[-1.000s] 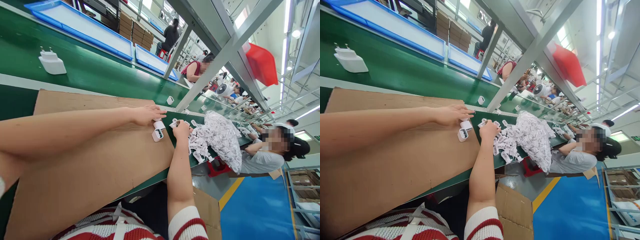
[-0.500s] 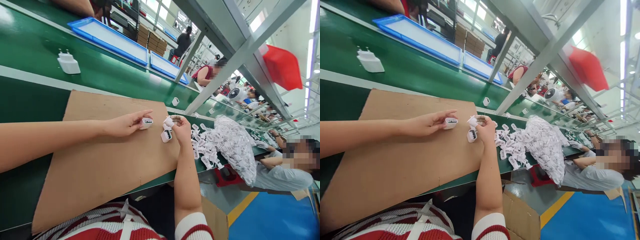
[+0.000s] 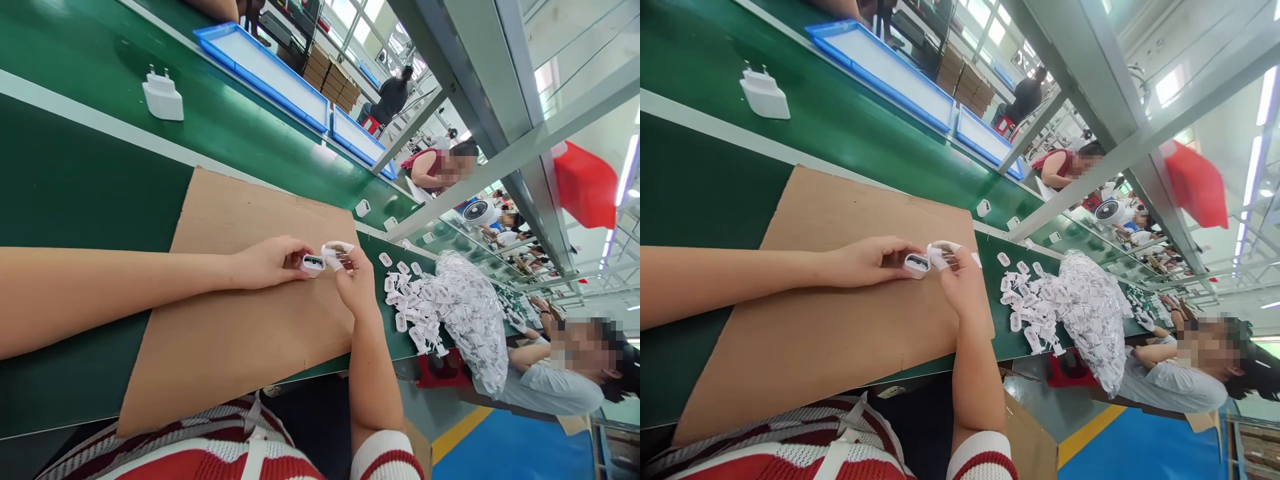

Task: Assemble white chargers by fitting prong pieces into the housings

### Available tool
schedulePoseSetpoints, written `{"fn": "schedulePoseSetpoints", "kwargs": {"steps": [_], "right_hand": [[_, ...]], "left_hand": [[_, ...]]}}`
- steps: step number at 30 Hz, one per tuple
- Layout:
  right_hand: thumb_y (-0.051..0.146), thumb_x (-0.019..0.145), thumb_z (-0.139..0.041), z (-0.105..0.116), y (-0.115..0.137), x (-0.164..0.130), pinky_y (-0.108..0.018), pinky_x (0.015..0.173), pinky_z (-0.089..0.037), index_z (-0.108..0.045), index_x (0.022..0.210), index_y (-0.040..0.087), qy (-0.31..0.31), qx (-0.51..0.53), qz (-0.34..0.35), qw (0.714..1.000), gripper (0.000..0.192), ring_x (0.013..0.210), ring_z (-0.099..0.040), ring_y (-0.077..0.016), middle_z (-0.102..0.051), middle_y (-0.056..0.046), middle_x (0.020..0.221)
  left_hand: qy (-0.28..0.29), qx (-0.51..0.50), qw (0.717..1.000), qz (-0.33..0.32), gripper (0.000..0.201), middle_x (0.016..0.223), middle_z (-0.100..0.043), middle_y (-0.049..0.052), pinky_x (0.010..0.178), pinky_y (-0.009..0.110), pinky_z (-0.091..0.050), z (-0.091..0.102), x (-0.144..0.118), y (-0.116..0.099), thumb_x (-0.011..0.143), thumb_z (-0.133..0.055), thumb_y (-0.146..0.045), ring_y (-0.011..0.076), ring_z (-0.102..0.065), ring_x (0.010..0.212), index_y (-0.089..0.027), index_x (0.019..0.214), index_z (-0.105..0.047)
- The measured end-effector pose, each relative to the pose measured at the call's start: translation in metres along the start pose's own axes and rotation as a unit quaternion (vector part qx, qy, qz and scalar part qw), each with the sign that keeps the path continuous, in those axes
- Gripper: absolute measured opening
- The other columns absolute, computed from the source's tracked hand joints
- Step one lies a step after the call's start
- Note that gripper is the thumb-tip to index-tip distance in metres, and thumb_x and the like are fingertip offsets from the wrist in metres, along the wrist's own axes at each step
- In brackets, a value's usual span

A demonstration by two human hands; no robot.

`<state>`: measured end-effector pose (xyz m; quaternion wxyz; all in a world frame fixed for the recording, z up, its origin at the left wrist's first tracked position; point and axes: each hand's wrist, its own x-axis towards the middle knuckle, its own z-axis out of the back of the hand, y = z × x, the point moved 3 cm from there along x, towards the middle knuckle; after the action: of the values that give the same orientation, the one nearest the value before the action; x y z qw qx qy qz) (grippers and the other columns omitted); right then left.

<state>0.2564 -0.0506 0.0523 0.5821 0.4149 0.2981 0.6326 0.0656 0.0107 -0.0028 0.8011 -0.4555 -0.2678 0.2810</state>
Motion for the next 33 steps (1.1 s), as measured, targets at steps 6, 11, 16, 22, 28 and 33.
{"fn": "schedulePoseSetpoints", "kwargs": {"steps": [6, 11, 16, 22, 28, 33], "right_hand": [[0.006, 0.086, -0.051, -0.015, 0.029, -0.007, -0.035, 0.091, -0.053, -0.067, 0.119, 0.021, 0.03, -0.314, 0.115, 0.942, 0.04, 0.109, -0.063, -0.0238, -0.071, -0.009, 0.113], [0.001, 0.085, -0.044, -0.017, 0.036, -0.009, -0.033, 0.084, -0.049, -0.067, 0.115, 0.02, 0.056, -0.409, 0.158, 0.897, 0.043, 0.1, -0.06, -0.0241, -0.068, -0.009, 0.107], [0.001, 0.088, -0.044, -0.019, 0.033, -0.009, -0.034, 0.086, -0.048, -0.066, 0.116, 0.019, 0.067, -0.41, 0.179, 0.892, 0.04, 0.099, -0.06, -0.0245, -0.067, -0.01, 0.107], [-0.002, 0.084, -0.043, -0.025, 0.035, -0.005, -0.034, 0.086, -0.048, -0.066, 0.109, 0.022, 0.083, -0.423, 0.183, 0.884, 0.041, 0.101, -0.058, -0.0249, -0.065, -0.009, 0.105], [-0.002, 0.084, -0.042, -0.021, 0.034, -0.008, -0.037, 0.089, -0.047, -0.064, 0.11, 0.018, 0.049, -0.414, 0.165, 0.894, 0.039, 0.105, -0.057, -0.0276, -0.064, -0.012, 0.107], [-0.003, 0.083, -0.042, -0.023, 0.034, -0.009, -0.036, 0.087, -0.046, -0.064, 0.107, 0.02, 0.074, -0.42, 0.173, 0.888, 0.04, 0.104, -0.056, -0.0267, -0.063, -0.011, 0.105]], "left_hand": [[-0.066, 0.05, 0.996, -0.027, 0.057, 0.097, -0.071, 0.008, 0.082, 0.034, -0.052, 0.005, -0.001, -0.009, 0.081, -0.066, -0.072, 0.0255, -0.063, 0.093, -0.02, 0.1, -0.075], [-0.061, 0.061, 0.996, -0.037, 0.049, 0.088, -0.07, 0.007, 0.074, 0.031, -0.048, 0.008, -0.001, -0.01, 0.085, -0.063, -0.066, 0.0232, -0.06, 0.085, -0.02, 0.093, -0.076], [-0.059, 0.061, 0.995, -0.044, 0.043, 0.084, -0.067, 0.006, 0.07, 0.031, -0.045, 0.006, 0.0, -0.012, 0.084, -0.063, -0.061, 0.0221, -0.058, 0.082, -0.019, 0.086, -0.073], [-0.057, 0.068, 0.995, -0.051, 0.042, 0.076, -0.062, 0.005, 0.065, 0.03, -0.042, 0.006, 0.001, -0.013, 0.085, -0.063, -0.059, 0.0198, -0.055, 0.073, -0.019, 0.074, -0.065], [-0.054, 0.074, 0.995, -0.05, 0.043, 0.081, -0.066, 0.005, 0.068, 0.03, -0.044, 0.007, 0.001, -0.014, 0.085, -0.062, -0.061, 0.0205, -0.058, 0.077, -0.02, 0.085, -0.074], [-0.061, 0.075, 0.994, -0.043, 0.043, 0.082, -0.067, 0.006, 0.068, 0.029, -0.044, 0.007, 0.001, -0.012, 0.084, -0.064, -0.061, 0.0204, -0.058, 0.078, -0.019, 0.082, -0.074]]}}
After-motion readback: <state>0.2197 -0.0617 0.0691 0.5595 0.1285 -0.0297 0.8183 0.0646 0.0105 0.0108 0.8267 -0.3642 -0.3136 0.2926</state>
